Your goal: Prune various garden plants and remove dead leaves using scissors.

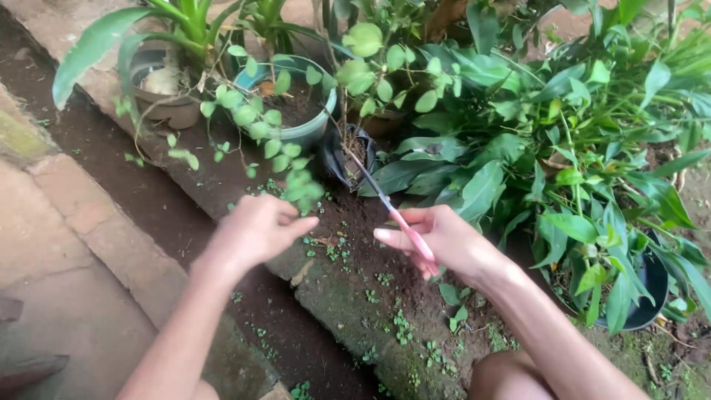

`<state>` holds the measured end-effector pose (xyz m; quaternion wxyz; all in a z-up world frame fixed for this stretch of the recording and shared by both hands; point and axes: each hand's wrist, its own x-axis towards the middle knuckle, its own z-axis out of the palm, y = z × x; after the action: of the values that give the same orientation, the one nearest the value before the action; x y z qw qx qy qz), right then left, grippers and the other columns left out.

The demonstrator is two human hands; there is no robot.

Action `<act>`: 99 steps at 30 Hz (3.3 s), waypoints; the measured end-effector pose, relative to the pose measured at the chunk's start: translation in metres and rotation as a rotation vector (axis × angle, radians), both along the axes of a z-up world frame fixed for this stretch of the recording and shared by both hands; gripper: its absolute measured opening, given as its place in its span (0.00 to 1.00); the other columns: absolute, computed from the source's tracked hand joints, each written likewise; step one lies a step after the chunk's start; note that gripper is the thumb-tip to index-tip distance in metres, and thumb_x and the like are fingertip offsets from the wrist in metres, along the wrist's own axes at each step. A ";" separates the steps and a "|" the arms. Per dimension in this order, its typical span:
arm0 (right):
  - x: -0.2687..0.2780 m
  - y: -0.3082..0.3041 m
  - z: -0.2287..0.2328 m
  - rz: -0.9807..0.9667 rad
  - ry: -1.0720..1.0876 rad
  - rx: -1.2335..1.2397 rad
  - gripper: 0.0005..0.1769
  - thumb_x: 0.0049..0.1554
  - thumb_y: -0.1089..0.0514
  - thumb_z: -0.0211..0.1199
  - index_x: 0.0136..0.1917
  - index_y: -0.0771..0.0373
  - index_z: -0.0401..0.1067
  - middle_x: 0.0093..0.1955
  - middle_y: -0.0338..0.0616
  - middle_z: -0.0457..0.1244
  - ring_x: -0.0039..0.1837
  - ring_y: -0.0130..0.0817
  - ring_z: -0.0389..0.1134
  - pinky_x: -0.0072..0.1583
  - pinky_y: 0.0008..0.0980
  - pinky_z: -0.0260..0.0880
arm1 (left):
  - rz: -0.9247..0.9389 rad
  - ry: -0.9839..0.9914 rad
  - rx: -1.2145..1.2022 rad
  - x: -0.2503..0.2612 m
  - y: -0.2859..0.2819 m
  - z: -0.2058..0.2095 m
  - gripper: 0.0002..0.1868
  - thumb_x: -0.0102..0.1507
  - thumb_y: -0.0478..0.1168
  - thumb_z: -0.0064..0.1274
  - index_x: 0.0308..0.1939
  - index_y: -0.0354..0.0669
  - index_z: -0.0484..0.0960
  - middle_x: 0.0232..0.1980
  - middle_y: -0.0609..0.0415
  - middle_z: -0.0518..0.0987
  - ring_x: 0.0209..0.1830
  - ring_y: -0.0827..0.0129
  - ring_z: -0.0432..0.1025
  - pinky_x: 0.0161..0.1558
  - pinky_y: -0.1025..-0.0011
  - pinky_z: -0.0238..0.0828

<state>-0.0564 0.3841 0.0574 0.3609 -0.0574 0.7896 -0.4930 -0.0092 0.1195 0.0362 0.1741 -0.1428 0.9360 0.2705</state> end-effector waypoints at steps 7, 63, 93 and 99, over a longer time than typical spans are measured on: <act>0.006 0.056 -0.071 -0.219 -0.211 -0.231 0.28 0.51 0.41 0.70 0.55 0.64 0.75 0.27 0.33 0.56 0.25 0.24 0.56 0.28 0.24 0.59 | -0.191 0.181 0.111 -0.038 0.074 -0.062 0.17 0.64 0.51 0.55 0.48 0.46 0.87 0.48 0.51 0.87 0.45 0.64 0.84 0.55 0.64 0.79; 0.087 0.182 -0.133 -0.476 -0.143 -0.282 0.42 0.49 0.44 0.72 0.71 0.67 0.70 0.21 0.31 0.55 0.21 0.21 0.53 0.26 0.24 0.53 | -0.179 0.223 0.294 -0.110 0.165 -0.157 0.11 0.63 0.38 0.54 0.46 0.41 0.86 0.45 0.42 0.86 0.44 0.54 0.83 0.52 0.60 0.78; 0.137 0.215 -0.145 -0.630 -0.111 -0.310 0.35 0.52 0.56 0.72 0.72 0.60 0.71 0.23 0.33 0.59 0.21 0.22 0.56 0.25 0.24 0.55 | 0.163 -0.301 1.258 0.009 0.337 -0.193 0.16 0.65 0.41 0.55 0.49 0.31 0.85 0.47 0.45 0.85 0.50 0.63 0.79 0.62 0.64 0.73; 0.145 0.235 -0.151 -0.658 -0.097 -0.357 0.37 0.51 0.57 0.74 0.73 0.60 0.69 0.23 0.33 0.60 0.22 0.21 0.56 0.26 0.25 0.56 | 0.294 -0.316 1.172 0.003 0.343 -0.164 0.12 0.68 0.42 0.46 0.50 0.44 0.82 0.45 0.49 0.87 0.47 0.67 0.82 0.56 0.67 0.76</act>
<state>0.0883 0.6192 -0.0935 0.2043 0.1607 0.6494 -0.7146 -0.0059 0.4622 -0.1281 0.3208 -0.1890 0.5654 0.7360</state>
